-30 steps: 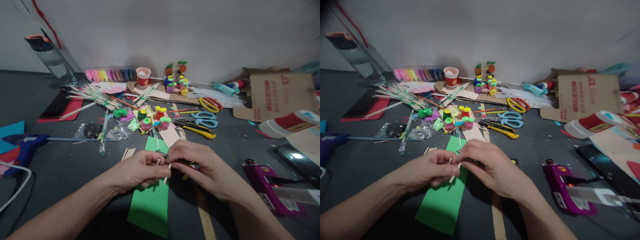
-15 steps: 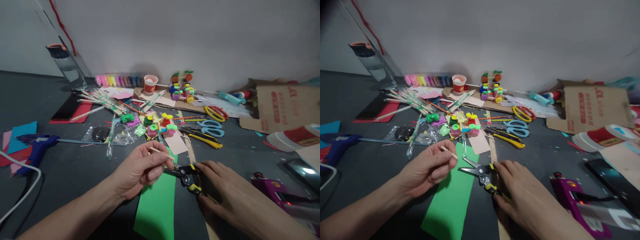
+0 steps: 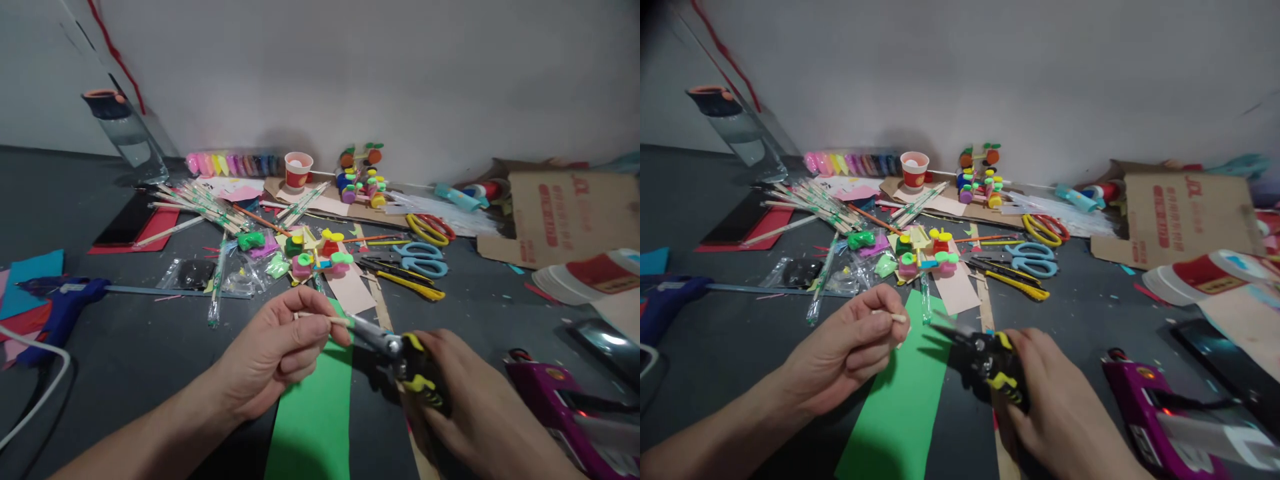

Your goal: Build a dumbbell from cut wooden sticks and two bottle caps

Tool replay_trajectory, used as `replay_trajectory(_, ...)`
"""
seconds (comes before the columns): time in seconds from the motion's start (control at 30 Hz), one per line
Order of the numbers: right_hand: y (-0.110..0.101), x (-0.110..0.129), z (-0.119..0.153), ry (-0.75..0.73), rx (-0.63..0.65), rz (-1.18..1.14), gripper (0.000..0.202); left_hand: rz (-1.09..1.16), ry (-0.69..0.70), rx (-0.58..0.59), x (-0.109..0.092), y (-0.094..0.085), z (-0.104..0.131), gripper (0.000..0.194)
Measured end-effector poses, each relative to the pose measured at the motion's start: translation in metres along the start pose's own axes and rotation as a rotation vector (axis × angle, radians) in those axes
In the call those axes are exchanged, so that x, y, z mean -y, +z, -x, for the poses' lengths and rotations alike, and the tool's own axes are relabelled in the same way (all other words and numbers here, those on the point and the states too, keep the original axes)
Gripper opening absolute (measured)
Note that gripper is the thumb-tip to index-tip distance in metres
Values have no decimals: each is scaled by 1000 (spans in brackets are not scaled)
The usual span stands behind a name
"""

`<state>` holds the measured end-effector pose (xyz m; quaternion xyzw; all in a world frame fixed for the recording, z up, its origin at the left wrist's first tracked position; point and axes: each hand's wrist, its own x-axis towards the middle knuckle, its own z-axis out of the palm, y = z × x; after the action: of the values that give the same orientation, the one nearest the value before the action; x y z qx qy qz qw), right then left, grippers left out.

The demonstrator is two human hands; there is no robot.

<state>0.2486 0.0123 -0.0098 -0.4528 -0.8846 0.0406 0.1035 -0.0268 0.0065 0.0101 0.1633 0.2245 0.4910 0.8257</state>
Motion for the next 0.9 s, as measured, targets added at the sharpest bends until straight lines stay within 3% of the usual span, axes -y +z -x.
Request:
replay_trajectory(0.13,-13,13,-14,60,-81,-150,44,-33,13,-19,2,-1,-2,11)
replay_trajectory(0.33,-7,38,-33,-81,-102,-258,45,-25,85,-125,5,-4,-6,14)
replay_trajectory(0.6,5,37,-39,-85,-68,-358,36,-111,35,-285,7,-1,-14,26)
replay_trajectory(0.8,6,34,-38,-94,-113,-351,32,-311,26,-298,15,-6,-10,22)
replay_trajectory(0.9,6,33,-36,-98,-100,-348,30,-448,93,-267,16,-10,-9,9)
